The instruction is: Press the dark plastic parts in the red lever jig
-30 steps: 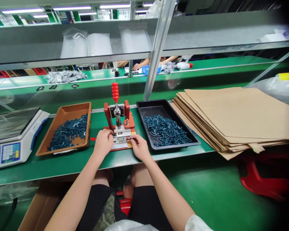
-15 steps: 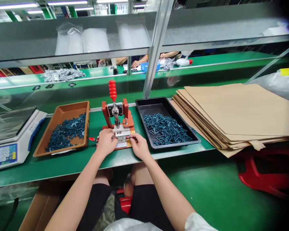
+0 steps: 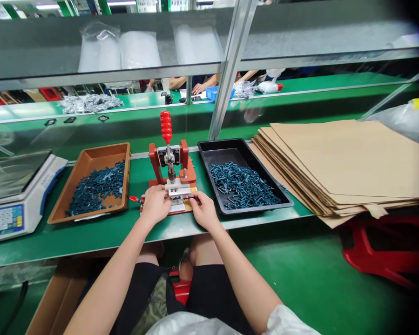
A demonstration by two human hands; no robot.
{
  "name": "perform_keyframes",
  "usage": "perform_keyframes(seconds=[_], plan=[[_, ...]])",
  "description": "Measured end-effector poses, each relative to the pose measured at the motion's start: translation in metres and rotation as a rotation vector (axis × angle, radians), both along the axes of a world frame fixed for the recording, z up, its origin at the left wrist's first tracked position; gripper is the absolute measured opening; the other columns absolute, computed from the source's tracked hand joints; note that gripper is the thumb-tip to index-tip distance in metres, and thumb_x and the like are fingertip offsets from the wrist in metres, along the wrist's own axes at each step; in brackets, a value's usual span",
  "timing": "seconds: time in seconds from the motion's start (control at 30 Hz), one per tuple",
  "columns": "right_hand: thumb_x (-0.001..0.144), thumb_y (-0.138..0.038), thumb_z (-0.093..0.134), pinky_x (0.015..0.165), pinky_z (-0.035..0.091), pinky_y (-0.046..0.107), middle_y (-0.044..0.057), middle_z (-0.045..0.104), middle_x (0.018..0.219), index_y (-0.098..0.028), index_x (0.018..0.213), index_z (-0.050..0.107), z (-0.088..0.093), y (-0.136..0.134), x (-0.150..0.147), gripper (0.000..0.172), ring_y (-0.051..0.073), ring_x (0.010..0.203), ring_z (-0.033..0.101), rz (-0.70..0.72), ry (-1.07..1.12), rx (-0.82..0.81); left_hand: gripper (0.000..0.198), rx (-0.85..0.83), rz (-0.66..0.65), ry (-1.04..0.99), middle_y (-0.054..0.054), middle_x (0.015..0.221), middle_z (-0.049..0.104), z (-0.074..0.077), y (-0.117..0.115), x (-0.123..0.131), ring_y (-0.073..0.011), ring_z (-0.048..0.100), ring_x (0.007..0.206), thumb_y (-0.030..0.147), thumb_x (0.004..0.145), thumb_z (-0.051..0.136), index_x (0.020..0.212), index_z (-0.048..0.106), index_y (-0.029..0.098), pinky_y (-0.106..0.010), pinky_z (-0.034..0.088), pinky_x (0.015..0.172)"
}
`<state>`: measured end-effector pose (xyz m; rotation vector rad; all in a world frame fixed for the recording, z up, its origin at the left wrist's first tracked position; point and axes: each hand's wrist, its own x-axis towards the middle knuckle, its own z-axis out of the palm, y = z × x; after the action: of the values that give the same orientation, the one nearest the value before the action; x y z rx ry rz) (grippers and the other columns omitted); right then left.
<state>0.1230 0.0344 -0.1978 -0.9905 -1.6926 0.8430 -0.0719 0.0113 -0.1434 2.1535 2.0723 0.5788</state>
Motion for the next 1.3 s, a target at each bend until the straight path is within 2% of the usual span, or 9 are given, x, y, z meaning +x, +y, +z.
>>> perform_keyframes(seconds=[0.27,0.57,0.67,0.8,0.97,1.1,1.3], plan=[[0.091,-0.024,0.05,0.071,0.054,0.031,0.006,0.068,0.09,-0.021,0.091,0.063,0.001,-0.002,0.0,0.013,0.019,0.076,0.064,-0.019,-0.008,0.02,0.027,-0.039,0.023,0.092,-0.016,0.104,0.068,0.006,-0.003,0.01,-0.0354,0.06,0.104,0.016,0.084,0.048,0.091,0.075,0.016,-0.049,0.049,0.092],[0.092,-0.024,0.054,0.07,0.051,0.029,0.005,0.065,0.091,-0.02,0.09,0.066,0.0,-0.001,0.002,0.013,0.017,0.078,0.061,-0.03,0.018,0.069,0.021,-0.064,0.031,0.047,-0.014,0.105,0.068,0.004,-0.004,0.007,-0.032,0.06,0.106,0.023,0.084,0.056,0.088,0.075,0.017,-0.046,0.05,0.096],[0.091,-0.025,0.057,0.071,0.051,0.029,0.005,0.066,0.089,-0.021,0.092,0.069,0.002,0.002,0.002,0.013,0.017,0.076,0.061,0.014,0.007,0.043,0.021,-0.068,-0.029,-0.016,-0.012,0.11,0.068,0.002,-0.005,0.002,-0.033,0.06,0.109,0.029,0.079,0.067,0.094,0.077,0.018,-0.046,0.049,0.099],[0.089,-0.021,0.058,0.08,0.052,0.032,0.005,0.068,0.091,-0.02,0.092,0.072,0.006,0.011,-0.007,0.014,0.019,0.084,0.064,0.112,-0.076,0.048,0.028,-0.02,-0.074,-0.047,-0.012,0.117,0.067,-0.001,-0.011,-0.001,-0.0341,0.058,0.115,0.027,0.076,0.072,0.103,0.076,0.02,-0.047,0.048,0.102],[0.082,-0.017,0.064,0.091,0.052,0.035,0.005,0.073,0.105,-0.022,0.096,0.077,0.006,0.023,-0.023,0.019,0.021,0.096,0.068,0.175,-0.071,0.017,0.023,-0.008,-0.057,-0.058,-0.012,0.117,0.068,-0.002,-0.013,0.001,-0.0339,0.059,0.115,0.027,0.075,0.073,0.097,0.076,0.019,-0.048,0.048,0.102],[0.08,-0.015,0.065,0.091,0.054,0.035,0.005,0.076,0.102,-0.023,0.09,0.079,0.003,0.025,-0.027,0.019,0.022,0.095,0.07,0.169,-0.121,-0.008,0.024,-0.003,-0.056,-0.062,-0.013,0.116,0.068,-0.003,-0.013,0.001,-0.0337,0.059,0.113,0.028,0.076,0.073,0.097,0.076,0.019,-0.049,0.049,0.1],[0.081,-0.013,0.061,0.095,0.054,0.037,0.007,0.074,0.107,-0.022,0.092,0.078,0.004,0.018,-0.029,0.022,0.023,0.101,0.068,0.124,-0.162,0.121,0.018,0.039,-0.059,-0.063,-0.012,0.11,0.069,-0.004,-0.014,0.002,-0.0328,0.06,0.11,0.026,0.076,0.073,0.093,0.076,0.019,-0.049,0.049,0.099]])
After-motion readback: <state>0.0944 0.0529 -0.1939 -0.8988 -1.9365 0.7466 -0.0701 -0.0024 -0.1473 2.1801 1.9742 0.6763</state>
